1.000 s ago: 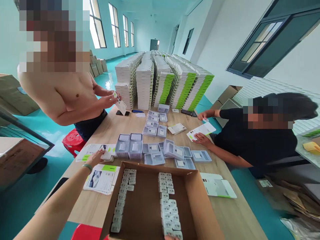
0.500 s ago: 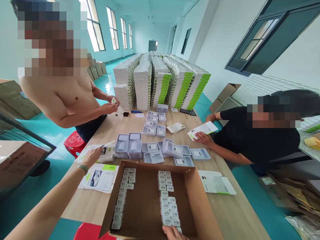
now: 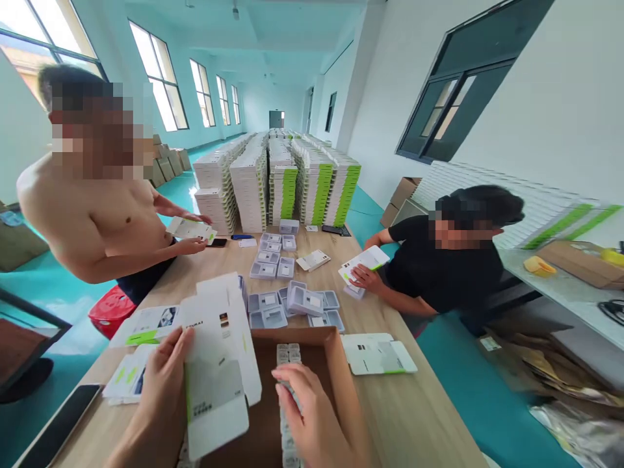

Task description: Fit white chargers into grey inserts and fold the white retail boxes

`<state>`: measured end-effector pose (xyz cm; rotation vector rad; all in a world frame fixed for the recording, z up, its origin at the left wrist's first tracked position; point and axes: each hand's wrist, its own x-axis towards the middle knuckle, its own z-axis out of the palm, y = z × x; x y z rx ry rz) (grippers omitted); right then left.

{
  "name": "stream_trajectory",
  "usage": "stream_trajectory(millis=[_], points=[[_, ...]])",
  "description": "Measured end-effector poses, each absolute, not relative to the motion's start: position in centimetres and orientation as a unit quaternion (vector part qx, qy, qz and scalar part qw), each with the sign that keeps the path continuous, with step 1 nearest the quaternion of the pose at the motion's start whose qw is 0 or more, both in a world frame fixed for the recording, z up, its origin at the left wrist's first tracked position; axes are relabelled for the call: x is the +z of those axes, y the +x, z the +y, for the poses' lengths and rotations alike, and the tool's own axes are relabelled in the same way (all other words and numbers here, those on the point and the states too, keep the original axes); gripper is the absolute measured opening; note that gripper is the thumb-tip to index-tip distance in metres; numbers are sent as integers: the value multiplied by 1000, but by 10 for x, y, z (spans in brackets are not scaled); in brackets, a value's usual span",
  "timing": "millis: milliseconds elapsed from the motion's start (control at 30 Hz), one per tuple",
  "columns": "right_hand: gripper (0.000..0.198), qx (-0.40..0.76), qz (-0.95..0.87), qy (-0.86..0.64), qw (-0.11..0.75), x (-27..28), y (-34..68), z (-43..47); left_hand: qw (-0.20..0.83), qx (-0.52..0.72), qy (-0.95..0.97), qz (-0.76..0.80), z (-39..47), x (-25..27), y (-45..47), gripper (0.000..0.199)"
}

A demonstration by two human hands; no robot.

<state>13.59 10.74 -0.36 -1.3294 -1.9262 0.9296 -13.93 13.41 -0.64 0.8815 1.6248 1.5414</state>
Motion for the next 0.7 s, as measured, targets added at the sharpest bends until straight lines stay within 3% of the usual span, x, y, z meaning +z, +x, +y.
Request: stream_trajectory(millis=[100,233,333,433,600,700], points=[[28,310,-734,-465,386,33,127,118,463,578,313,595,115,-10,-84,71],[43,295,-720,-480,405,59,126,133,442,548,385,597,95,-3,-47,66],[36,302,-717,-531,336,65,130,140,386,551,413,614,87,2,-38,58],[23,332,-737,-533,249,70,138,143,406,523,429,614,85,4,-38,61],[21,393,-746,-508,175,76,151,144,570,443,405,560,79,-9,-49,58],[19,421,-730,-513,167,75,154,143,683,429,286,517,65,-33,-58,71]])
